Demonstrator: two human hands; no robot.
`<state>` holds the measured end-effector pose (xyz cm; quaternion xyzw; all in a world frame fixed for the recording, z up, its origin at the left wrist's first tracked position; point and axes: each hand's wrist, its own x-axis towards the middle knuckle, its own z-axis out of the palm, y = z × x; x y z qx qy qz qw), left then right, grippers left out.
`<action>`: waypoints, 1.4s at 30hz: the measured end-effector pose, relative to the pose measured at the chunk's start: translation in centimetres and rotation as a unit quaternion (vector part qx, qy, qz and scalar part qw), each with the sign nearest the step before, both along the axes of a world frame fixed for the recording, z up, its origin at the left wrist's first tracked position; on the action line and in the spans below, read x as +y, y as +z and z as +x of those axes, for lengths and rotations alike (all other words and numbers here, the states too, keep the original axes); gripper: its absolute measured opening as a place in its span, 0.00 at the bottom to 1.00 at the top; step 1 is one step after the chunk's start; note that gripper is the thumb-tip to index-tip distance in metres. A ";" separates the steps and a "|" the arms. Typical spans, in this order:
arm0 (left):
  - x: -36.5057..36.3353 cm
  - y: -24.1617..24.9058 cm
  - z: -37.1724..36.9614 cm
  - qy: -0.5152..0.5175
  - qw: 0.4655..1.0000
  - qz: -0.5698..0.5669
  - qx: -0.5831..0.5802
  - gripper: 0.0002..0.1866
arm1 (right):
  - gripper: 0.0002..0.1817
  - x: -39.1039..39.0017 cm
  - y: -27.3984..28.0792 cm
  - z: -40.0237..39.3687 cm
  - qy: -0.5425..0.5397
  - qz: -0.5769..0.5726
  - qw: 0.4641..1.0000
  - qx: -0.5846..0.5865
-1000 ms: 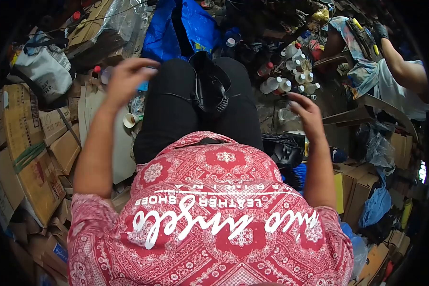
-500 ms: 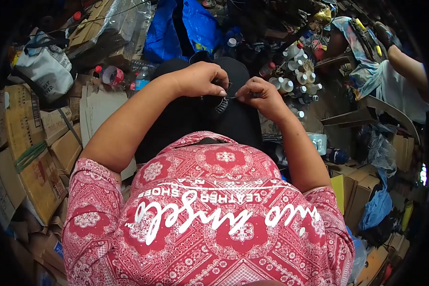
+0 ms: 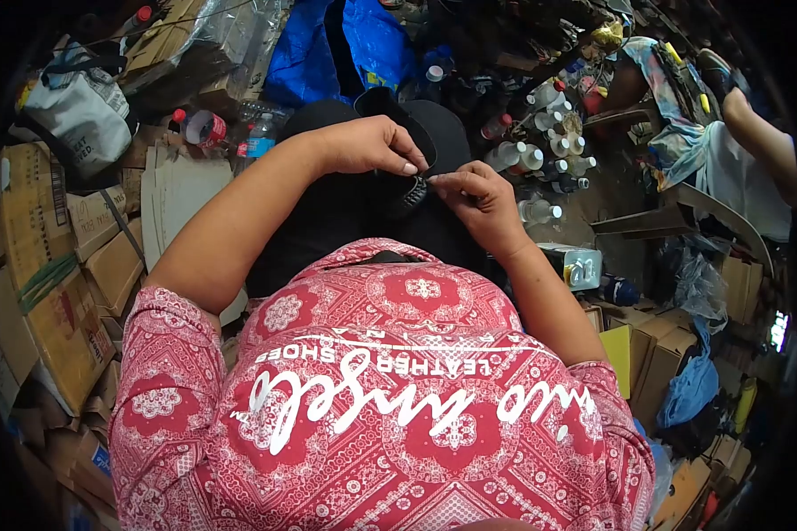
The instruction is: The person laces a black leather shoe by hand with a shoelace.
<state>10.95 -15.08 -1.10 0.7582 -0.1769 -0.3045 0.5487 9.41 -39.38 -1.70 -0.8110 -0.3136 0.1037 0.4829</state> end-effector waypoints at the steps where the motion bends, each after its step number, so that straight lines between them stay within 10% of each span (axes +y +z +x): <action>1: 0.0 0.1 0.0 -0.025 0.999 0.012 -0.032 0.14 | 0.10 0.0 0.1 -0.1 0.001 -0.002 1.000 0.000; 9: -0.2 0.8 0.2 -0.052 0.996 0.059 -0.041 0.13 | 0.12 0.9 3.9 0.3 0.085 -0.232 0.948 -0.199; 17: -1.0 -0.5 0.5 0.029 0.980 0.079 -0.179 0.11 | 0.08 2.4 3.5 3.1 0.150 -0.270 0.947 -0.089; 25: 0.1 2.5 -6.3 0.197 0.926 0.168 -0.275 0.13 | 0.10 -2.1 3.7 4.1 0.063 -0.093 0.967 0.230; 30: 7.9 4.0 -9.3 0.133 0.939 0.295 -0.121 0.11 | 0.12 -8.8 4.9 5.4 -0.138 0.442 0.763 0.451; 33: 10.8 2.3 -7.8 0.324 0.929 0.115 -0.134 0.12 | 0.14 -11.0 2.6 6.2 -0.072 0.109 0.940 0.315; 36: 7.9 3.2 -6.6 0.389 0.918 -0.066 -0.045 0.13 | 0.15 -8.2 0.8 3.7 -0.073 -0.137 0.977 0.149; 42: 3.4 3.2 -8.8 0.081 0.955 0.219 -0.182 0.11 | 0.18 -6.3 1.0 1.4 -0.038 -0.343 0.937 0.048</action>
